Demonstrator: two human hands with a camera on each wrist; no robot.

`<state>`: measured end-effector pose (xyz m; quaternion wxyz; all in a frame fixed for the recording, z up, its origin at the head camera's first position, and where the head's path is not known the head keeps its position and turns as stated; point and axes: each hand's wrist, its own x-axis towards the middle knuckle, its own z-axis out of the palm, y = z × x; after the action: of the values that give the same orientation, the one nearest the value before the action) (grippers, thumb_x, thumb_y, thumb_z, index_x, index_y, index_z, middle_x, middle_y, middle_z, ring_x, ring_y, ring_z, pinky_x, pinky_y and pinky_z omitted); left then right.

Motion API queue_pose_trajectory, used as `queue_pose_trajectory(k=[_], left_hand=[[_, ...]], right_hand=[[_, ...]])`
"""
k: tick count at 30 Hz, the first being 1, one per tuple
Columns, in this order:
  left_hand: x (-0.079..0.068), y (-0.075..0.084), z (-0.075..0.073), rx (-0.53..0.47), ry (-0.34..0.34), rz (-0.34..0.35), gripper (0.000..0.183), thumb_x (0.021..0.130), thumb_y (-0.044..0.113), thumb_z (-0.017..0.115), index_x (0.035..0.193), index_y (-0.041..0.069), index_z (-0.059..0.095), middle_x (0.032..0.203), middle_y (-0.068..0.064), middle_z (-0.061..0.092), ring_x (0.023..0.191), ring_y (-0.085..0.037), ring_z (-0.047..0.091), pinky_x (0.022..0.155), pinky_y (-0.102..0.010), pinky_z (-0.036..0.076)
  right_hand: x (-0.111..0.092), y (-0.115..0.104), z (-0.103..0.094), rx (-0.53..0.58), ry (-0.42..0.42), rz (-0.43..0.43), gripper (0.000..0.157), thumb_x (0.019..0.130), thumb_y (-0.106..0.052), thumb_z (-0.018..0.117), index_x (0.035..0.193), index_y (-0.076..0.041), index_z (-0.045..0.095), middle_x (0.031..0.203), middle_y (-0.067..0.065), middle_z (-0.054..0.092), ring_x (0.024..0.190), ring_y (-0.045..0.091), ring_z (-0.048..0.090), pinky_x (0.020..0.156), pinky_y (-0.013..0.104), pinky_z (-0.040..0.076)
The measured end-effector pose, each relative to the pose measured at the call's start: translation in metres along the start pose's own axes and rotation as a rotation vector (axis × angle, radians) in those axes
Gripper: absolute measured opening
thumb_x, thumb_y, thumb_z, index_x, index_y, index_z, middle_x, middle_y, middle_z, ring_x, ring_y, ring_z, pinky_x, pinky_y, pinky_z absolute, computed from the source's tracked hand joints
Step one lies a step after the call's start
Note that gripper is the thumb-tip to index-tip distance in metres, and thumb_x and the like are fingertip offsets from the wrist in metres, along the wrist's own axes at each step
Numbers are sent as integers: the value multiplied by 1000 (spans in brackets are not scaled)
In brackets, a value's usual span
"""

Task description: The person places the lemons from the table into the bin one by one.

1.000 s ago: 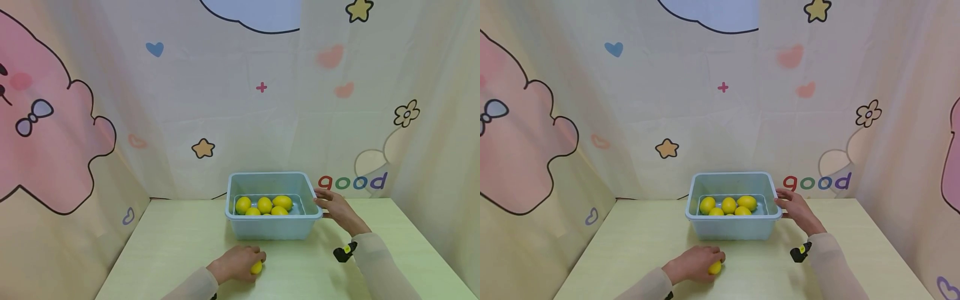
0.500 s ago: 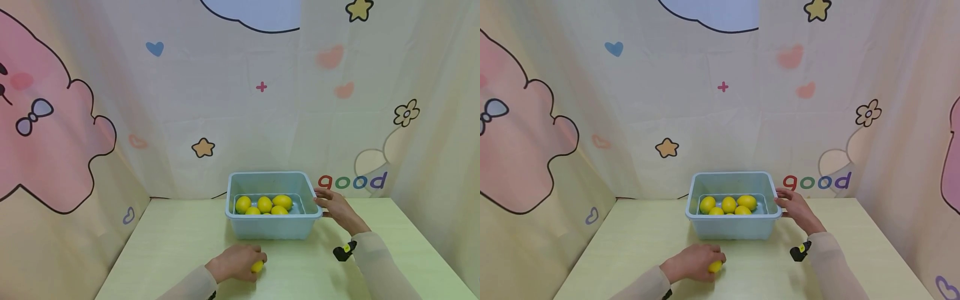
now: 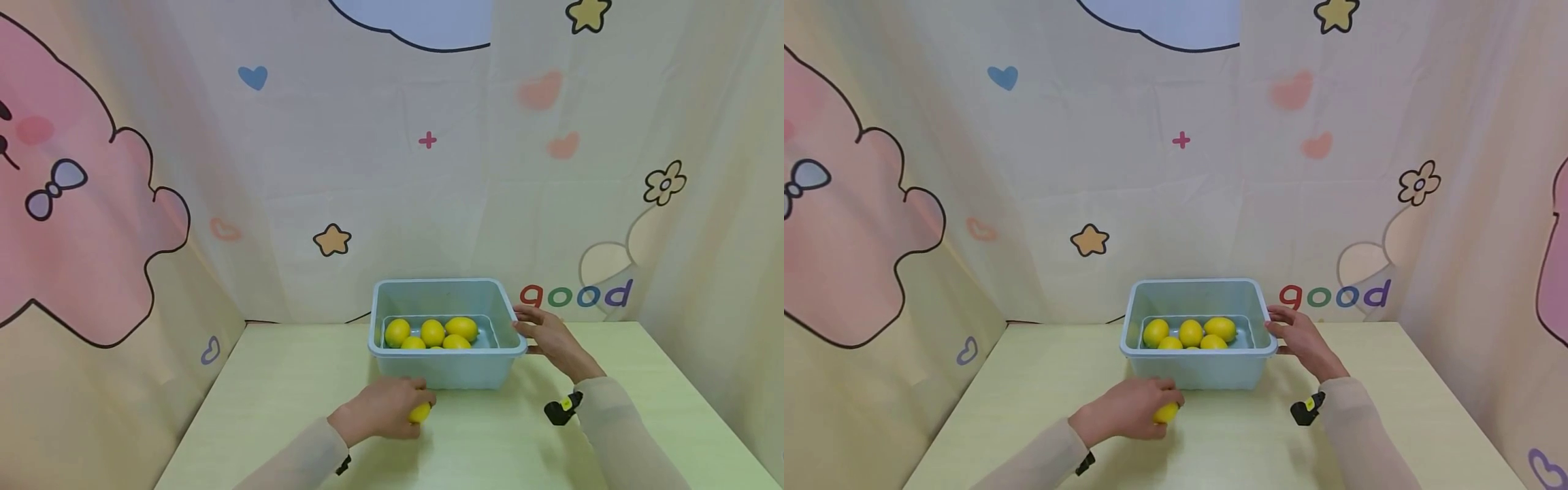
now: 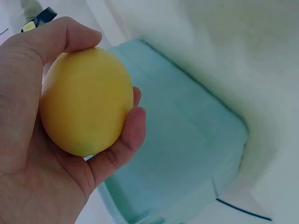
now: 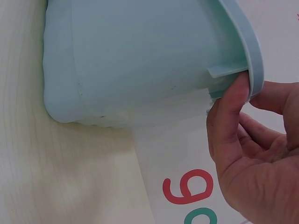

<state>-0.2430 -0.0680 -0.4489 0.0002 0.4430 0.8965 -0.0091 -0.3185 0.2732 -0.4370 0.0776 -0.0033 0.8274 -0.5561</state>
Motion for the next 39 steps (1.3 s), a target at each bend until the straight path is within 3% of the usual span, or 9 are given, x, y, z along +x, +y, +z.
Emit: queue_pose_trajectory(k=[11, 15, 21, 31, 39], left_hand=[[0, -9, -23, 37, 57, -26, 35, 82, 31, 72, 116, 28, 64, 94, 11, 54, 66, -4, 45, 55, -16, 37], [1, -11, -36, 57, 86, -30, 34, 83, 31, 71, 115, 28, 64, 98, 10, 57, 72, -4, 47, 57, -17, 39], [4, -15, -50, 76, 129, -30, 33, 82, 30, 70, 114, 26, 63, 96, 9, 58, 71, -5, 47, 51, -18, 38], [9, -27, -71, 50, 157, -67, 35, 83, 28, 67, 117, 23, 63, 97, 6, 57, 71, -9, 47, 50, -20, 37], [20, -36, -86, 11, 122, -138, 40, 86, 31, 67, 125, 23, 62, 107, 4, 60, 68, -10, 49, 54, -20, 40]], right_hand=[[0, -1, 0, -5, 6, 5, 60, 100, -28, 54, 153, -11, 31, 152, 20, 39, 122, 35, 54, 91, 41, 57], [-1, -1, -1, -9, 12, 6, 62, 100, -30, 54, 154, -12, 30, 153, 19, 38, 125, 36, 53, 94, 43, 56], [-2, -1, 0, -6, 18, 10, 62, 100, -31, 55, 153, -12, 31, 153, 18, 39, 125, 36, 53, 95, 44, 56], [1, -2, 2, -4, 14, 16, 62, 100, -30, 55, 154, -13, 31, 153, 18, 38, 125, 35, 53, 92, 39, 57], [-2, -2, 1, -4, 21, 16, 62, 100, -30, 55, 154, -13, 31, 154, 18, 37, 126, 37, 53, 96, 44, 56]])
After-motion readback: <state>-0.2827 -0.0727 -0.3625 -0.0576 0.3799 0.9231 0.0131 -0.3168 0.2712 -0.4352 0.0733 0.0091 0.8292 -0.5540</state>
